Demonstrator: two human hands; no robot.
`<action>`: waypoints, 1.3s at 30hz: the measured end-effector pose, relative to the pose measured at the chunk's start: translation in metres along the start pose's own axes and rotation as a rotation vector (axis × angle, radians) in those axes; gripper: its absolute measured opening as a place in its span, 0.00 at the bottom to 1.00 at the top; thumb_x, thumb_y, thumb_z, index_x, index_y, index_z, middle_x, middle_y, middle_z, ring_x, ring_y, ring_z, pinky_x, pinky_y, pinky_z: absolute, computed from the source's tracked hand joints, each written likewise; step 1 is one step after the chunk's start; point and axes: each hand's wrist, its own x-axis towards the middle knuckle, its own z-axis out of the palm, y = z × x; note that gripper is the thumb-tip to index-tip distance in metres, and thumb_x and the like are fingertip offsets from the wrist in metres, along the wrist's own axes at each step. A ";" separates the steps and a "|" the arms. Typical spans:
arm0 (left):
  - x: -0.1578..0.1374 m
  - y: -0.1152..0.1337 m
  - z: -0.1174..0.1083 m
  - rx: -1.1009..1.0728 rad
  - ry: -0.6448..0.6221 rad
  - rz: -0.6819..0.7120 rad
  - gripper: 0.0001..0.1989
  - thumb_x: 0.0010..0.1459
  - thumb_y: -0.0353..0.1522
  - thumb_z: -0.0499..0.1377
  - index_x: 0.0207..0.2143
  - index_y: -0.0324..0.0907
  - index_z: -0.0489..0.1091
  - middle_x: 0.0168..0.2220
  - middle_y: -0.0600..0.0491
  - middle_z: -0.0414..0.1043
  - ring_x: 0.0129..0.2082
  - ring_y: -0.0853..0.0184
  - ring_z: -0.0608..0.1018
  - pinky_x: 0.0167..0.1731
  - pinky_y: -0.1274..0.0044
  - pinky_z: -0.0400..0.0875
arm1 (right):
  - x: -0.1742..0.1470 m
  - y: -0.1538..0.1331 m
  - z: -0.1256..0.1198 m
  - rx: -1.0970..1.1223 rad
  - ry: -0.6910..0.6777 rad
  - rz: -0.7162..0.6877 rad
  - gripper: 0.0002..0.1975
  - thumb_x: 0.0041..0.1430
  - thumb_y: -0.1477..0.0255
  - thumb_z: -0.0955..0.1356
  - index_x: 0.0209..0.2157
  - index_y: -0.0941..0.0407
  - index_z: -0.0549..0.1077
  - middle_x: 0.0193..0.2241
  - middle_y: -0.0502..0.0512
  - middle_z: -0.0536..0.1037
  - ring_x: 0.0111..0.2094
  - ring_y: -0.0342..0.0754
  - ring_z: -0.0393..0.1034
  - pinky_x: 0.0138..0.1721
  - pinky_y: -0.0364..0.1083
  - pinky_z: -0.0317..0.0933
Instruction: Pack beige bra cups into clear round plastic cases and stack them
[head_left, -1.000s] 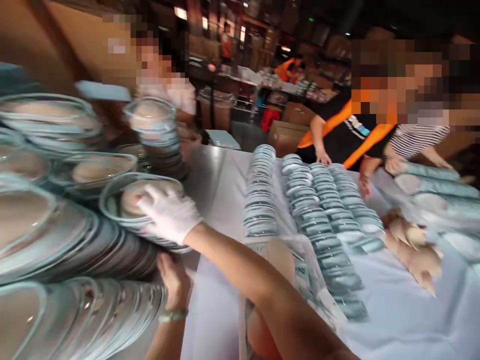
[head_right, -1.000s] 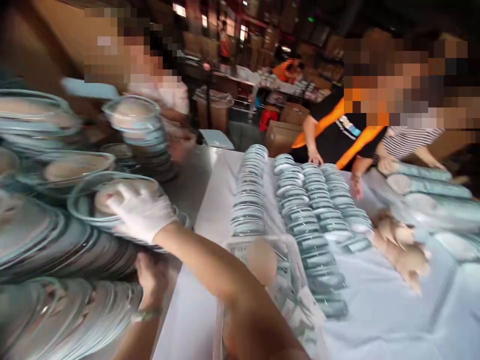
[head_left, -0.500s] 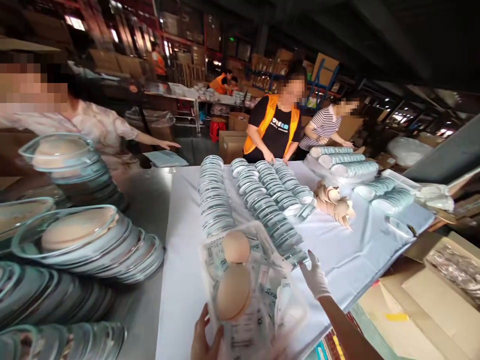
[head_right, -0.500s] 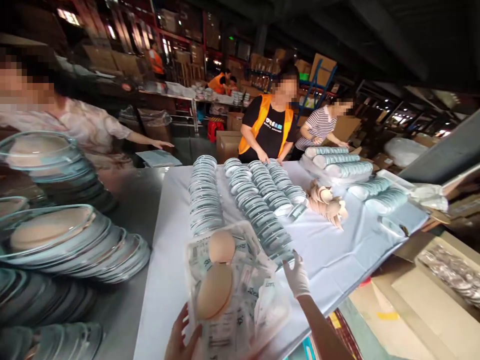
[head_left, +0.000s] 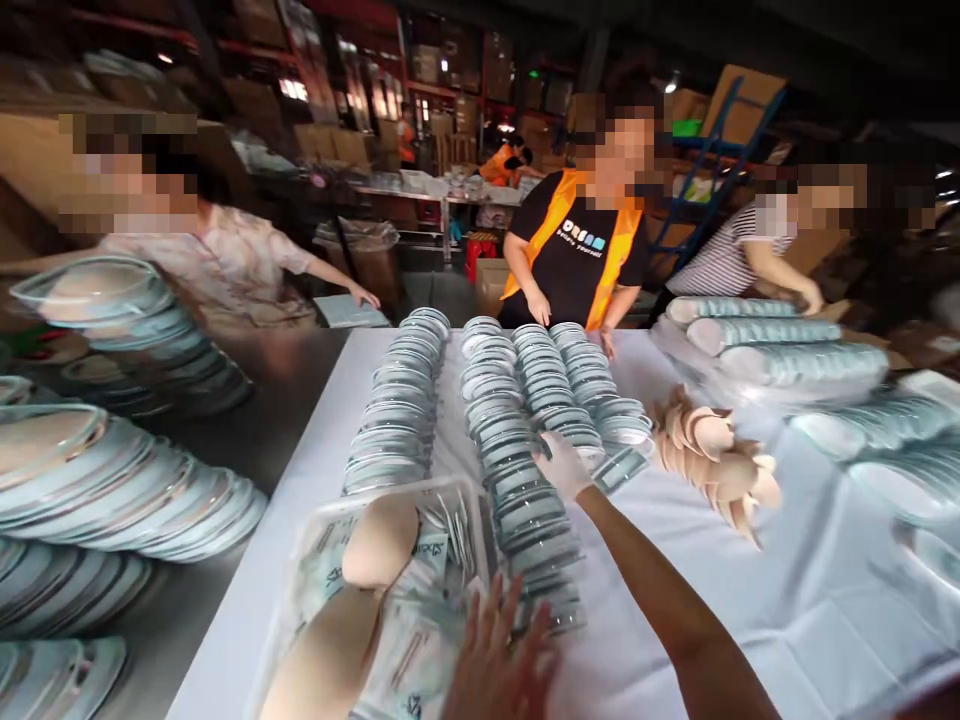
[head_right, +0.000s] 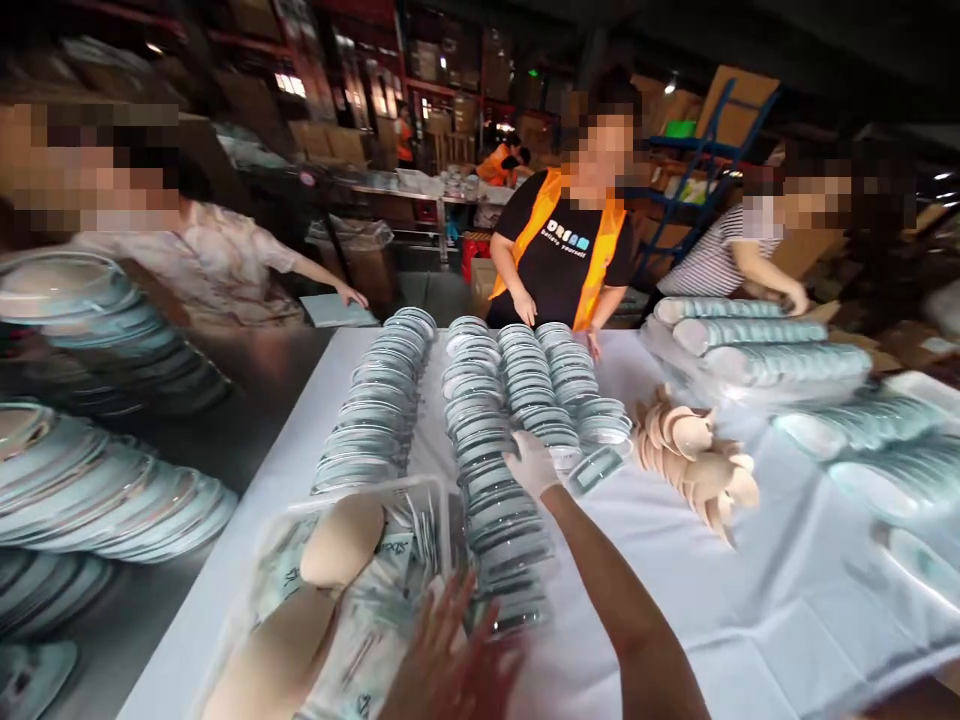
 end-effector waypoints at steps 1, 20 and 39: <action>0.029 0.012 0.005 0.087 -0.040 -0.021 0.44 0.61 0.24 0.59 0.74 0.60 0.48 0.76 0.48 0.43 0.74 0.39 0.50 0.67 0.36 0.47 | 0.020 0.008 0.014 0.030 -0.020 -0.019 0.17 0.70 0.62 0.68 0.54 0.57 0.75 0.55 0.60 0.74 0.54 0.51 0.72 0.54 0.53 0.71; 0.075 0.036 0.103 0.534 0.285 -0.096 0.48 0.56 0.42 0.66 0.75 0.53 0.47 0.77 0.42 0.42 0.75 0.33 0.44 0.65 0.34 0.40 | 0.085 0.042 0.137 0.117 -0.496 -0.079 0.21 0.70 0.59 0.69 0.56 0.59 0.72 0.54 0.60 0.74 0.52 0.53 0.71 0.54 0.57 0.70; -0.044 0.087 0.213 0.508 0.452 0.147 0.33 0.56 0.43 0.70 0.64 0.61 0.69 0.68 0.50 0.66 0.76 0.46 0.45 0.62 0.49 0.67 | -0.113 0.112 0.074 -0.010 -0.578 0.280 0.18 0.72 0.61 0.64 0.51 0.59 0.76 0.49 0.59 0.78 0.51 0.52 0.73 0.53 0.51 0.67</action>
